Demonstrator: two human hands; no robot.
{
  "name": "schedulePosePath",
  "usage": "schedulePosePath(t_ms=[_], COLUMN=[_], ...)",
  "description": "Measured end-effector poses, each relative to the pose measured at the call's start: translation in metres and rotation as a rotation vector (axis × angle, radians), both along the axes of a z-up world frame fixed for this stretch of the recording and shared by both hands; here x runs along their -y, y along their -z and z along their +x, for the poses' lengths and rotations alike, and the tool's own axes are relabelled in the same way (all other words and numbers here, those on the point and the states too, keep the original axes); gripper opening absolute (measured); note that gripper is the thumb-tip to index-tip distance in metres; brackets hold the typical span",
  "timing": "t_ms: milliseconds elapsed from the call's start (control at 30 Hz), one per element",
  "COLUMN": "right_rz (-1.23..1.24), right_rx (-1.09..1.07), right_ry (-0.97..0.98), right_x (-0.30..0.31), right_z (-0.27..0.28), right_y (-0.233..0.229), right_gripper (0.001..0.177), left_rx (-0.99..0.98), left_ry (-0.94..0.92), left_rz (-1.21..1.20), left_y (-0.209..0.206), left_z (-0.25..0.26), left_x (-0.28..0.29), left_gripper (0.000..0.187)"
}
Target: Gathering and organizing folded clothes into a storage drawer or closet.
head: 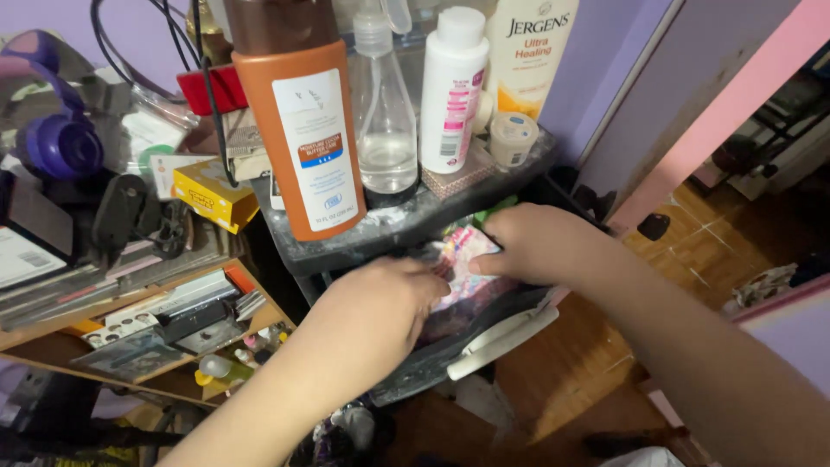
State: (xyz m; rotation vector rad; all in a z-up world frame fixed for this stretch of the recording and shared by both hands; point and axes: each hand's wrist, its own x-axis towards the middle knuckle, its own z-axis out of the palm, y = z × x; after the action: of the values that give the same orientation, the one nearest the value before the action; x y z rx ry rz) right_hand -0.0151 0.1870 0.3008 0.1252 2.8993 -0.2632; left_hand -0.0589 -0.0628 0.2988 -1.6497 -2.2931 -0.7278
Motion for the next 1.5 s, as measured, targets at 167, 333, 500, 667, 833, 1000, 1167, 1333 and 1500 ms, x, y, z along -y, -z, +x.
schedulePosePath(t_ms=[167, 333, 500, 667, 833, 1000, 1167, 1333, 1500], right_rz=[0.052, 0.028, 0.098, 0.114, 0.131, 0.167, 0.182, 0.236, 0.241], right_rx=[-0.392, -0.705, -0.467, -0.761, -1.049, -1.141, -1.202, -1.189, -1.317], right_ry=[0.103, -0.502, -0.366, -0.407, -0.389, -0.387, -0.398, -0.357, -0.328], right_x=[0.015, 0.006, 0.004, -0.005, -0.006, -0.012, -0.013, -0.012, -0.014], right_z=[0.051, 0.073, 0.061, 0.052, 0.049, 0.043, 0.029, 0.006, -0.014], right_y=[-0.013, 0.006, 0.017, 0.023, 0.033, 0.047, 0.052, 0.057, 0.078], right_gripper=[0.032, 0.065, 0.081, 0.081, 0.085, 0.088, 0.086, 0.086, 0.086], left_rx=[0.16, -0.139, 0.022, 0.026, -0.167, -0.182, -0.22, -0.268, -0.365], left_ry=[0.039, 0.049, -0.016, 0.01, -0.044, -0.126, -0.205, -0.351, -0.485], left_rz=[-0.051, 0.084, -0.218, -0.112, 0.183, 0.204, 0.228, 0.261, 0.279], left_y=[-0.005, 0.027, 0.008, 0.002, 0.005, 0.01, 0.012, 0.018, 0.042], left_z=[0.008, 0.012, 0.009, 0.015, 0.02, 0.017, 0.011, -0.004, -0.01], left_x=[0.01, 0.008, -0.001, 0.002, 0.006, 0.004, 0.003, 0.004, 0.003], left_gripper=[0.028, 0.071, 0.073, 0.071, 0.075, 0.083, 0.086, 0.085, 0.073])
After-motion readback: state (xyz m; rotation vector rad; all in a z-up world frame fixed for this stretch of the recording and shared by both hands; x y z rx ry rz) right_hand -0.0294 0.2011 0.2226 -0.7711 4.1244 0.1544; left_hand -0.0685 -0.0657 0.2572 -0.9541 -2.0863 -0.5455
